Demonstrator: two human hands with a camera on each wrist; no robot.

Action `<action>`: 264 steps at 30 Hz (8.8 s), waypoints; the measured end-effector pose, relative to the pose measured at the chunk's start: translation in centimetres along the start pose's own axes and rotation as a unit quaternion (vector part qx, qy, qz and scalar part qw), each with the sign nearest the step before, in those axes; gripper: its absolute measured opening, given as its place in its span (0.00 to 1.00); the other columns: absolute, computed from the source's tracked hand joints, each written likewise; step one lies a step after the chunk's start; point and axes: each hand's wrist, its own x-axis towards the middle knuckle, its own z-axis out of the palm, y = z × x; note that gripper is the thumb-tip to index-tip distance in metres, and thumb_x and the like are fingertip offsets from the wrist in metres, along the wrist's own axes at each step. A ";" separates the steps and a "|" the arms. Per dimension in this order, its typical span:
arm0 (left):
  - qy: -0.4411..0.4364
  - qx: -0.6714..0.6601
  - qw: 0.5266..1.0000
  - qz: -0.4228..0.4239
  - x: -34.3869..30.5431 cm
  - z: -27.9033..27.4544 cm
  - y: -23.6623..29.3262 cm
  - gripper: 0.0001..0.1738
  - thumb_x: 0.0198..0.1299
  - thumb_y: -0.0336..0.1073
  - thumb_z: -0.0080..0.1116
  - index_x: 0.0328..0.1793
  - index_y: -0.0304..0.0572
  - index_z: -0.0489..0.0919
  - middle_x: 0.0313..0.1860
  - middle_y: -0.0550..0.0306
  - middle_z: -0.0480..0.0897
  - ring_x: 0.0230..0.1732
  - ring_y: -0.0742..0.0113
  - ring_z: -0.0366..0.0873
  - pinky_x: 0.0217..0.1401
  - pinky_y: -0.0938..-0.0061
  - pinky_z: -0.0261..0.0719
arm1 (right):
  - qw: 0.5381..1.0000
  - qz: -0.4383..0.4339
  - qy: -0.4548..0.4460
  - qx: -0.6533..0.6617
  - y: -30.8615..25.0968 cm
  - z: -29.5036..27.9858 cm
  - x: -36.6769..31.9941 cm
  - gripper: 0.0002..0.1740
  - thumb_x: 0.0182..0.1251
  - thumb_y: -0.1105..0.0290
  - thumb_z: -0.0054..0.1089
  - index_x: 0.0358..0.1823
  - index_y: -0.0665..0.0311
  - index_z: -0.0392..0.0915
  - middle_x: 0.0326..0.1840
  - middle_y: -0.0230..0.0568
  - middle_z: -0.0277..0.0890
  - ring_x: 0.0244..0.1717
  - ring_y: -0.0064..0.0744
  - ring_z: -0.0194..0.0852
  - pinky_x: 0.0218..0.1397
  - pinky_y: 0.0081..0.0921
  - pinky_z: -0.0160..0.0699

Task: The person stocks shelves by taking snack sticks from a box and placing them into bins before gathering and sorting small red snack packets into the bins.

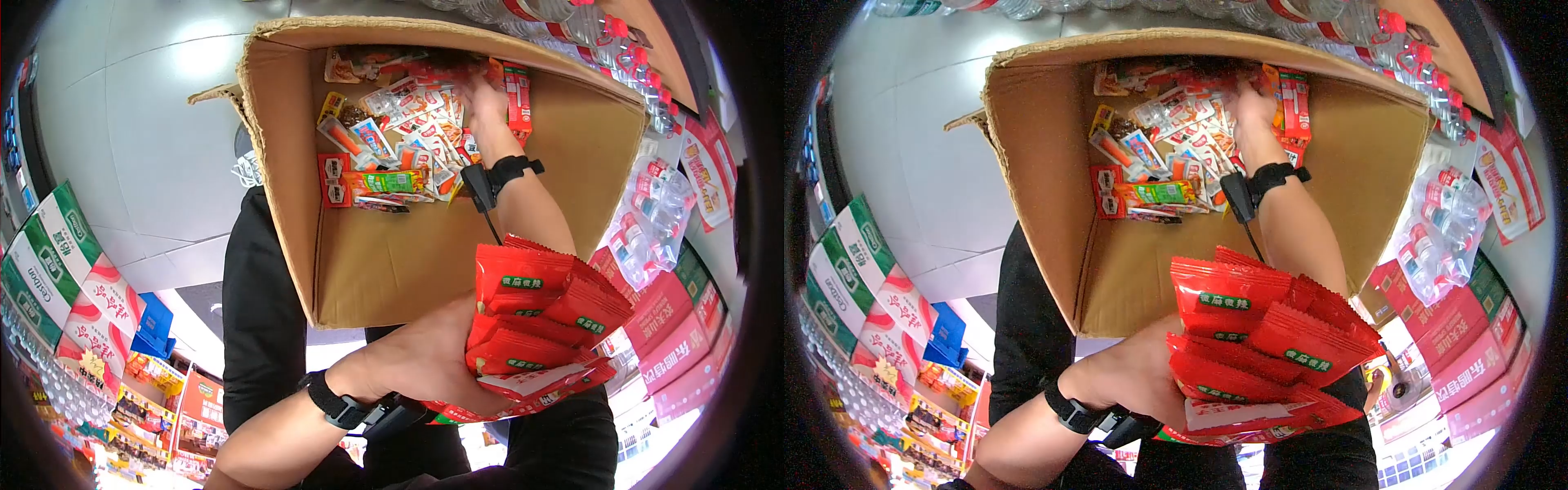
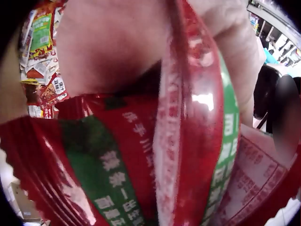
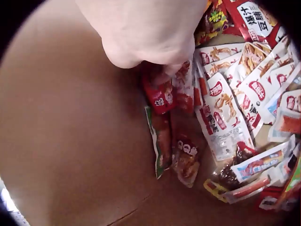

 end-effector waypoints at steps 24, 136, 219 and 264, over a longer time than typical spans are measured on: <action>0.001 0.169 0.978 0.119 -0.9 -1.4 0.3 0.46 0.41 0.31 0.83 0.71 0.41 0.76 0.61 0.55 0.86 0.61 0.68 0.81 0.67 0.70 0.77 | 0.871 0.026 -0.307 -0.381 8.4 9.0 -10.2 0.11 0.70 0.73 0.63 0.50 0.68 0.85 0.46 0.48 0.89 0.44 0.37 0.90 0.48 0.36 0.87; -0.052 0.066 0.995 -0.049 -0.3 0.2 -0.8 0.51 0.43 0.27 0.80 0.77 0.42 0.68 0.65 0.53 0.84 0.66 0.66 0.80 0.71 0.67 0.76 | 0.516 -0.356 -0.407 -0.665 6.6 -5.4 -19.6 0.21 0.71 0.73 0.53 0.62 0.74 0.78 0.78 0.63 0.63 0.81 0.66 0.56 0.76 0.58 0.70; 0.093 0.078 0.990 -0.074 -15.2 22.8 -1.7 0.40 0.58 0.27 0.77 0.76 0.40 0.71 0.66 0.54 0.83 0.66 0.62 0.82 0.71 0.59 0.81 | 0.897 0.063 -0.418 0.133 -21.9 -25.7 -50.9 0.44 0.80 0.37 0.49 0.84 0.59 0.56 0.81 0.44 0.66 0.78 0.41 0.66 0.78 0.45 0.65; 0.096 0.384 0.879 0.266 -23.1 47.8 4.6 0.43 0.63 0.38 0.76 0.78 0.37 0.64 0.68 0.54 0.79 0.69 0.66 0.76 0.73 0.65 0.75 | 0.882 -0.055 -0.451 0.123 -38.0 -23.7 -74.6 0.23 0.66 0.83 0.69 0.62 0.65 0.80 0.55 0.38 0.85 0.58 0.36 0.85 0.59 0.36 0.89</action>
